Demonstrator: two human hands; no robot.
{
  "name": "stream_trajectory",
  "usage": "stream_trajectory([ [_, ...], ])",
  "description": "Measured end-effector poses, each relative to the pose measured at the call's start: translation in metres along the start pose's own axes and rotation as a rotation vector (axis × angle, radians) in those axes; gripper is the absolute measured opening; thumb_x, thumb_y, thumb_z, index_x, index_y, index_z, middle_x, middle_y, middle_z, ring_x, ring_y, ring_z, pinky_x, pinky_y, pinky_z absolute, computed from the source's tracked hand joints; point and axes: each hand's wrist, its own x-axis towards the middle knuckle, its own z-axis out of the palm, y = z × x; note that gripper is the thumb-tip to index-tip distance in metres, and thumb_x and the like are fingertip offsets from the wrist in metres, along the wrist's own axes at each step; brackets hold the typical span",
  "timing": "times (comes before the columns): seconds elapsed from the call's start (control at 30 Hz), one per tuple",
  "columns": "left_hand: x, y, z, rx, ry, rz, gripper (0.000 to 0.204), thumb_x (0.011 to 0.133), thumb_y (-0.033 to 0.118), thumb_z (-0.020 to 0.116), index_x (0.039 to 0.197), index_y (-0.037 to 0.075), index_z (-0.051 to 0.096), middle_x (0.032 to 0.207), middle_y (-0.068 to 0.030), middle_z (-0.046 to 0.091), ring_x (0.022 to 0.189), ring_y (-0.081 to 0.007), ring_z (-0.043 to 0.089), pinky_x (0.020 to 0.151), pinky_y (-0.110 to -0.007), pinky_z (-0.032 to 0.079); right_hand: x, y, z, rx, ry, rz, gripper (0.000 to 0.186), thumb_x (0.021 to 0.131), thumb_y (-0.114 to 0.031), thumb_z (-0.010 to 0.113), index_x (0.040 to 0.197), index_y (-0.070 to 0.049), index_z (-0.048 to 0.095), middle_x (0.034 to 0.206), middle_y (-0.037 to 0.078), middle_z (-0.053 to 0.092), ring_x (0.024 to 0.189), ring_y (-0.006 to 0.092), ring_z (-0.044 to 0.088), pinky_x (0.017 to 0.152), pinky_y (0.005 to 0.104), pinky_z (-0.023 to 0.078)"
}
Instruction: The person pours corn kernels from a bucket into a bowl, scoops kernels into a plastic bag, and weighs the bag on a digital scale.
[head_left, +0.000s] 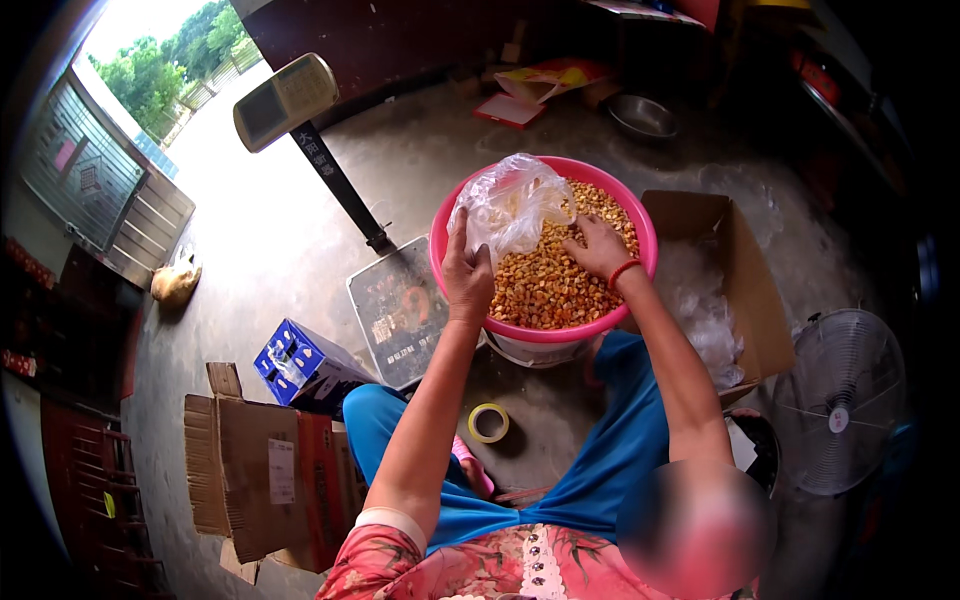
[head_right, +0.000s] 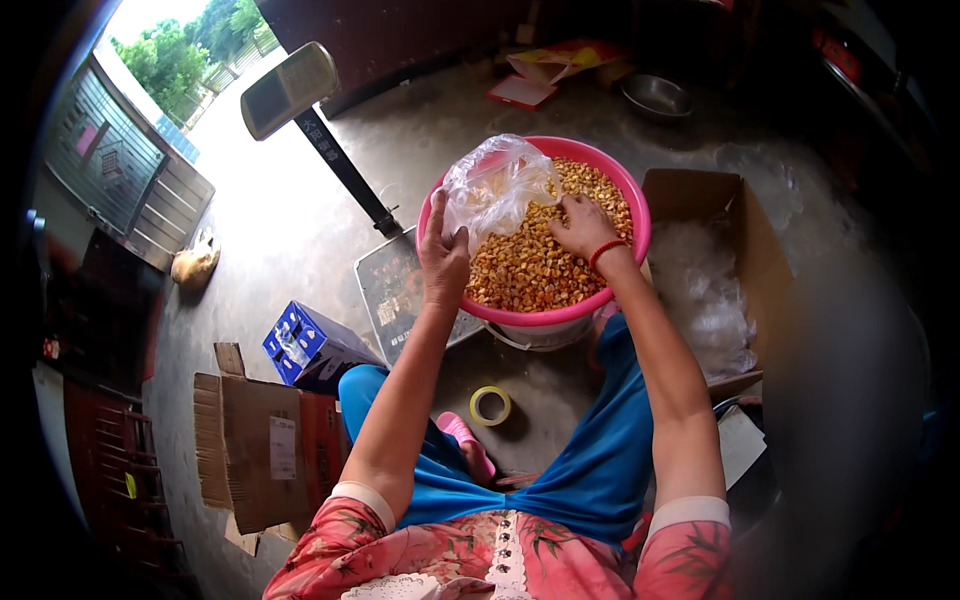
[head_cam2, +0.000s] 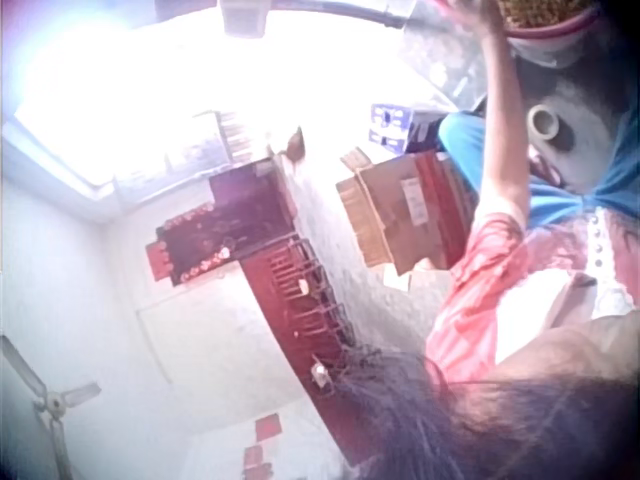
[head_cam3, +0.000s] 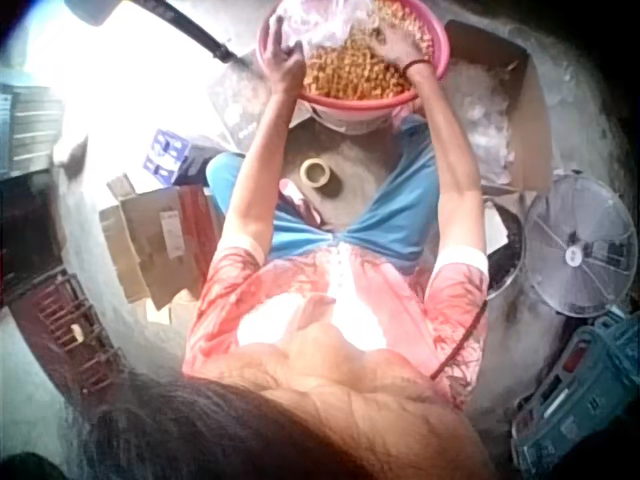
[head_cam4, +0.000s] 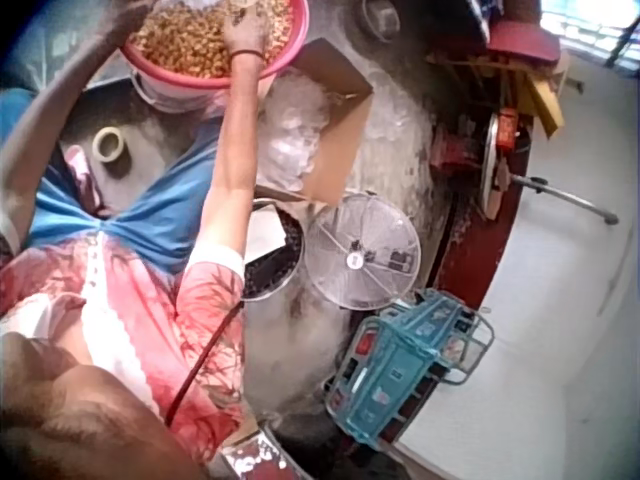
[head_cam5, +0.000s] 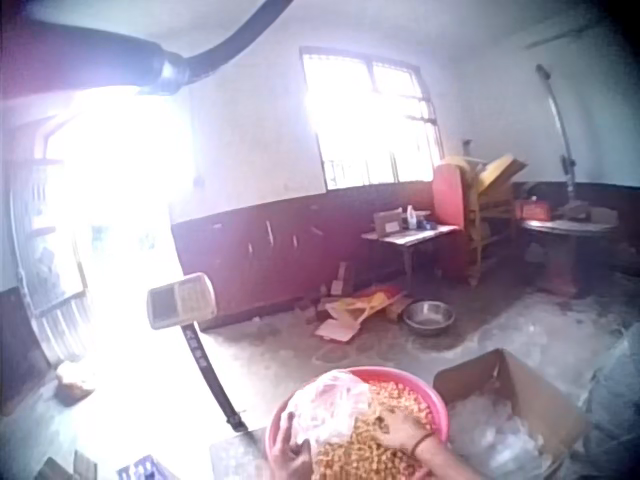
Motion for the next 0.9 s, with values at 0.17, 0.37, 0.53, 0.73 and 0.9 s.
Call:
stream_trajectory([
  [0.17, -0.001, -0.004, 0.002, -0.04, -0.08, -0.114, 0.065, 0.074, -0.009, 0.046, 0.135, 0.005, 0.029, 0.064, 0.0011, 0.051, 0.051, -0.0033, 0.04, 0.051, -0.017, 0.035, -0.01, -0.005, 0.007, -0.075, 0.036, -0.127, 0.043, 0.078, -0.036, 0.054, 0.113, -0.011, 0.051, 0.115, 0.018, 0.047, 0.105, 0.0367, 0.047, 0.091, 0.0415, 0.039],
  [0.37, -0.001, 0.006, -0.002, -0.096, -0.137, -0.17, 0.068, 0.076, -0.009, 0.047, 0.137, 0.008, 0.023, 0.104, -0.006, 0.053, 0.054, -0.0041, 0.044, 0.052, -0.018, 0.039, -0.009, -0.008, 0.002, -0.033, 0.076, -0.144, 0.031, 0.082, -0.028, 0.051, 0.104, -0.008, 0.054, 0.097, 0.018, 0.055, 0.088, 0.0357, 0.055, 0.076, 0.0429, 0.046],
  [0.53, -0.001, 0.004, 0.003, -0.06, -0.143, -0.101, 0.069, 0.076, -0.006, 0.048, 0.138, 0.011, 0.023, 0.08, -0.0023, 0.056, 0.054, -0.0048, 0.045, 0.053, -0.019, 0.04, 0.006, 0.001, -0.003, 0.412, 0.215, -0.06, 0.024, 0.084, -0.025, 0.051, 0.087, -0.001, 0.054, 0.066, 0.011, 0.055, 0.065, 0.0243, 0.057, 0.06, 0.0365, 0.046],
  [0.73, -0.002, -0.001, -0.002, -0.047, -0.152, -0.084, 0.071, 0.071, -0.009, 0.047, 0.137, 0.009, 0.026, 0.076, 0.0004, 0.049, 0.052, -0.0048, 0.036, 0.051, -0.019, 0.036, 0.015, -0.055, -0.033, 1.444, -0.192, 0.34, 0.017, 0.09, -0.02, 0.045, 0.093, -0.004, 0.052, 0.069, 0.0, 0.05, 0.043, 0.0055, 0.041, 0.032, 0.0165, 0.029],
  [0.9, -0.005, 0.0, 0.0, -0.084, -0.171, -0.094, 0.071, 0.071, -0.009, 0.047, 0.136, 0.009, 0.028, 0.06, 0.0041, 0.039, 0.051, -0.004, 0.034, 0.05, -0.019, 0.033, 0.039, -0.092, -0.008, 1.503, -0.204, 0.45, 0.016, 0.088, -0.022, 0.05, 0.09, -0.007, 0.053, 0.067, 0.002, 0.051, 0.044, 0.007, 0.044, 0.034, 0.0185, 0.034],
])
